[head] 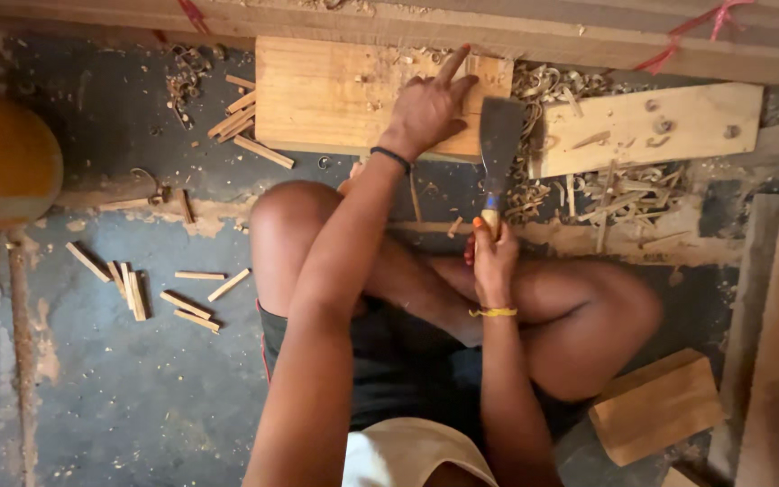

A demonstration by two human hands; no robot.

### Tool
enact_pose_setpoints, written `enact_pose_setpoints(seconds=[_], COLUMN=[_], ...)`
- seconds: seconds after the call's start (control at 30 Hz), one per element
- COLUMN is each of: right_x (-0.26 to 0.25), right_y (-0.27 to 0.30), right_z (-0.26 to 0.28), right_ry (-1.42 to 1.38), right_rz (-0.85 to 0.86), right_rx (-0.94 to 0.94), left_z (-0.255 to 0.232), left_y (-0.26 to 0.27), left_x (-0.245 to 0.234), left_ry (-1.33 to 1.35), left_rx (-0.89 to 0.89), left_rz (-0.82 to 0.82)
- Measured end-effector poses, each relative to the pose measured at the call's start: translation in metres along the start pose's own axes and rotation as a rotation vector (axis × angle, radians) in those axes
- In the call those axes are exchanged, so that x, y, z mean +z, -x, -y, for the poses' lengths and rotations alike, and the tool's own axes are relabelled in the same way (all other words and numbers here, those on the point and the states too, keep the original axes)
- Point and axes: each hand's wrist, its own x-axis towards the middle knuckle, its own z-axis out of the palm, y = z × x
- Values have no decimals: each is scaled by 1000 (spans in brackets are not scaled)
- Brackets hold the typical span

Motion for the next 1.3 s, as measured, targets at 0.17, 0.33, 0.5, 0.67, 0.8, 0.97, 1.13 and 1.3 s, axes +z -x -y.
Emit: enact_pose_setpoints(seconds=[0.17, 0.33, 0.5, 0.67, 0.8, 0.97, 1.13, 1.3], right_x=[-8, -7, -11, -10, -4, -5, -6, -6], right_y=[-5, -4, 10, 18, 21, 19, 13, 13], right_z=[-2, 4, 15, 6, -1, -14, -18, -16], right_ry=[33, 49, 51, -37, -23, 70, 71, 80], right_rz=[78, 73, 90, 29, -38, -55, -39, -35], right_rx=[33, 96, 74, 53, 43, -17, 14, 31], left_z=[-3, 1, -6, -33, -78, -100, -89, -90], left_y=[-3, 2, 4, 5, 22, 25, 23, 22], left_x=[9, 6, -19, -35, -29, -12, -2, 3], left_ry=[-4, 13, 121, 308, 364, 392, 386, 307], left_rx=[-86, -83, -90, 79, 447, 632, 580, 555], left_rz=[-81, -163, -186, -168, -171, 44, -3, 66])
